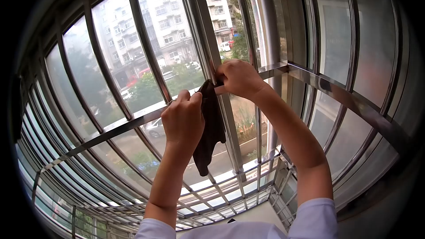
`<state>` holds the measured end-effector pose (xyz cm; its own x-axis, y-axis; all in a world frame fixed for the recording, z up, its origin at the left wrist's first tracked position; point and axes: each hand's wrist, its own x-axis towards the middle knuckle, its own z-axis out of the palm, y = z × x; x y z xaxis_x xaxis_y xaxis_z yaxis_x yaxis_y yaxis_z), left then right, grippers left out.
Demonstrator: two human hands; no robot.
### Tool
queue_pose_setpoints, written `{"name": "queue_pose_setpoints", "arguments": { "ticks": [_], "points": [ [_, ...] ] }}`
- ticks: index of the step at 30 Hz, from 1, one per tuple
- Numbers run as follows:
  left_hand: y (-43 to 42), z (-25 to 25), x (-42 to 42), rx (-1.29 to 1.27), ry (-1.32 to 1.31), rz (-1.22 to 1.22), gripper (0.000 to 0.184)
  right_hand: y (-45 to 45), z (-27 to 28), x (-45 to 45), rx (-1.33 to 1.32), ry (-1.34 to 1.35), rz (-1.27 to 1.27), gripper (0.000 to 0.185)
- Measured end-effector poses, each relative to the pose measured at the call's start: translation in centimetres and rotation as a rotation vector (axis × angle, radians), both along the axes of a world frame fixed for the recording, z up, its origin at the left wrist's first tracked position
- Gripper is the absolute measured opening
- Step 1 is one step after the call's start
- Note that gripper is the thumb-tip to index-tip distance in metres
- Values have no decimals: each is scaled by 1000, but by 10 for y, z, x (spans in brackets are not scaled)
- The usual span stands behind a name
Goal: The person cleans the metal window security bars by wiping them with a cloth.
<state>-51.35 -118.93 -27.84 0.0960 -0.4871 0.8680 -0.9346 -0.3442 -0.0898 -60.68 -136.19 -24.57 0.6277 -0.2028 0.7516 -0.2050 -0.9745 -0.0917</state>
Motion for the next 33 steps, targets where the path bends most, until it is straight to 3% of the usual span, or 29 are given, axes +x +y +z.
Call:
{"name": "queue_pose_setpoints", "arguments": {
  "ticks": [5,9,12,15,17,21,24,27,28,31,33],
  "points": [
    [-18,15,20,54,-6,-19,7,17,8,-20,-66,48,-42,13],
    [-22,28,15,124,123,0,18,16,7,-33,-12,32,6,14],
    [-25,25,18,79,101,-95,22,-5,2,-27,15,-215,217,15],
    [-21,26,1,-53,124,-163,16,-17,9,-47,115,-527,161,13],
    [-23,28,-12,-311,108,-330,11,-43,4,-56,158,-635,91,14],
    [-68,39,-24,-317,24,-338,9,-69,-9,-60,339,-479,95,23],
    [-104,42,-29,-220,78,-282,9,-87,-17,-54,323,-423,136,31],
    [-131,45,-27,-133,224,-315,15,-99,-14,-48,401,-260,272,36],
    [-134,46,-29,-118,245,-367,17,-97,-11,-49,593,-235,383,33],
    [-144,47,-31,-114,245,-452,25,-105,-8,-46,504,-282,521,32],
    [-149,48,-29,-67,294,-448,28,-120,-9,-47,605,-204,605,33]
  ]
}}
